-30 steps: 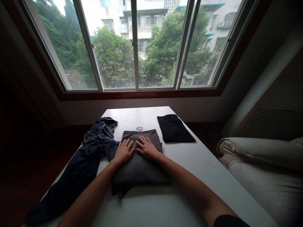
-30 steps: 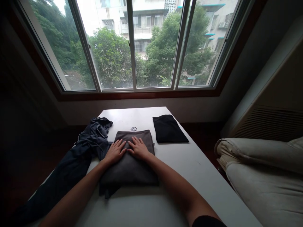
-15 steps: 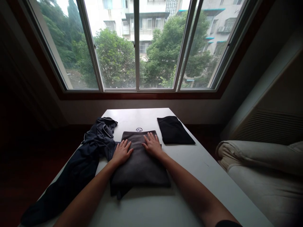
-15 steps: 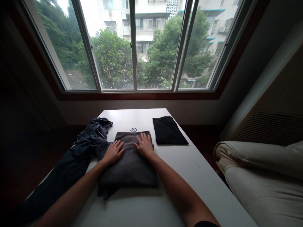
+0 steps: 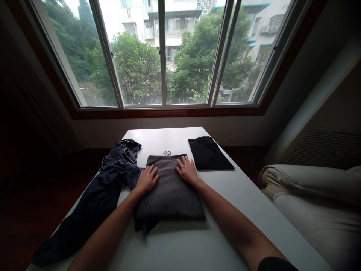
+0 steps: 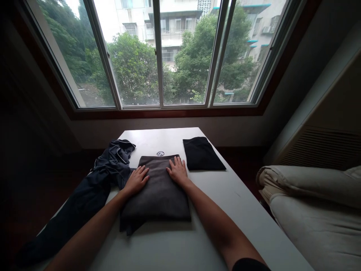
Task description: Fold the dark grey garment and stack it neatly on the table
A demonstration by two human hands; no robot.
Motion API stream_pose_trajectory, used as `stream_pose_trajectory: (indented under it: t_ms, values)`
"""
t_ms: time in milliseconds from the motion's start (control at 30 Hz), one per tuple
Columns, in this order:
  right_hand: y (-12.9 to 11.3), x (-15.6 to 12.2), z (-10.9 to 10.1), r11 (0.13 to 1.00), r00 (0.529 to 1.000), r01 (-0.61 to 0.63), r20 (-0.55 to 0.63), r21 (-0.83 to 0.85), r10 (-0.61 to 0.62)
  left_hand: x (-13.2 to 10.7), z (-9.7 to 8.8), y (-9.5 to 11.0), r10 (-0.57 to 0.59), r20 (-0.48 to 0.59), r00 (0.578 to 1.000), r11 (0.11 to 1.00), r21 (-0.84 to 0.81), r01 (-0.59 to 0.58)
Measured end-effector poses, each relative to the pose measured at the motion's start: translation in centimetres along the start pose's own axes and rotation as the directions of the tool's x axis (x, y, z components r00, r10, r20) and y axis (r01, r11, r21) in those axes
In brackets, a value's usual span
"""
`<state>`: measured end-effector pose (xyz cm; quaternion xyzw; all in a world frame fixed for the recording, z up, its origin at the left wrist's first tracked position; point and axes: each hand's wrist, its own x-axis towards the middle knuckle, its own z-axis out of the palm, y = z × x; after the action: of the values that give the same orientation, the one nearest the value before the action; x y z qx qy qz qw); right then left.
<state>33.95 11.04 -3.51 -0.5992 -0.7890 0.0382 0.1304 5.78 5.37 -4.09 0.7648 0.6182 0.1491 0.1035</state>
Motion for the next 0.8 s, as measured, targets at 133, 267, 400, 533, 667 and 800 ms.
stream_pose_trajectory:
  t_ms: [133,267,400,533,667,800]
  values:
    - [-2.6,-0.8,0.6,0.961,0.960,0.270,0.061,0.063,-0.274,0.1,0.2,-0.3,0.013,-0.005,1.000,1.000,0.001,-0.013]
    - [-2.5,-0.4,0.8,0.971,0.966,0.229,0.107,0.075,-0.236,0.0,0.0,-0.2,0.010,0.008,1.000,0.999,0.030,-0.011]
    - [-0.5,0.5,0.4,0.999,0.998,0.036,0.049,0.007,-0.037,-0.1,-0.5,0.1,0.000,0.034,0.999,0.997,0.078,-0.003]
    - [0.3,0.3,0.0,0.999,0.999,0.029,0.021,-0.027,-0.029,-0.2,-0.7,0.3,0.002,0.034,0.999,0.994,0.111,-0.006]
    - [-1.2,-0.6,-0.2,0.983,0.983,0.181,-0.017,-0.026,-0.181,-0.1,-0.6,0.3,0.005,0.022,1.000,0.994,0.107,-0.007]
    - [-3.2,-1.2,0.4,0.901,0.900,0.428,0.053,0.069,-0.432,-0.1,-0.5,0.2,0.003,0.021,1.000,0.995,0.098,-0.005]
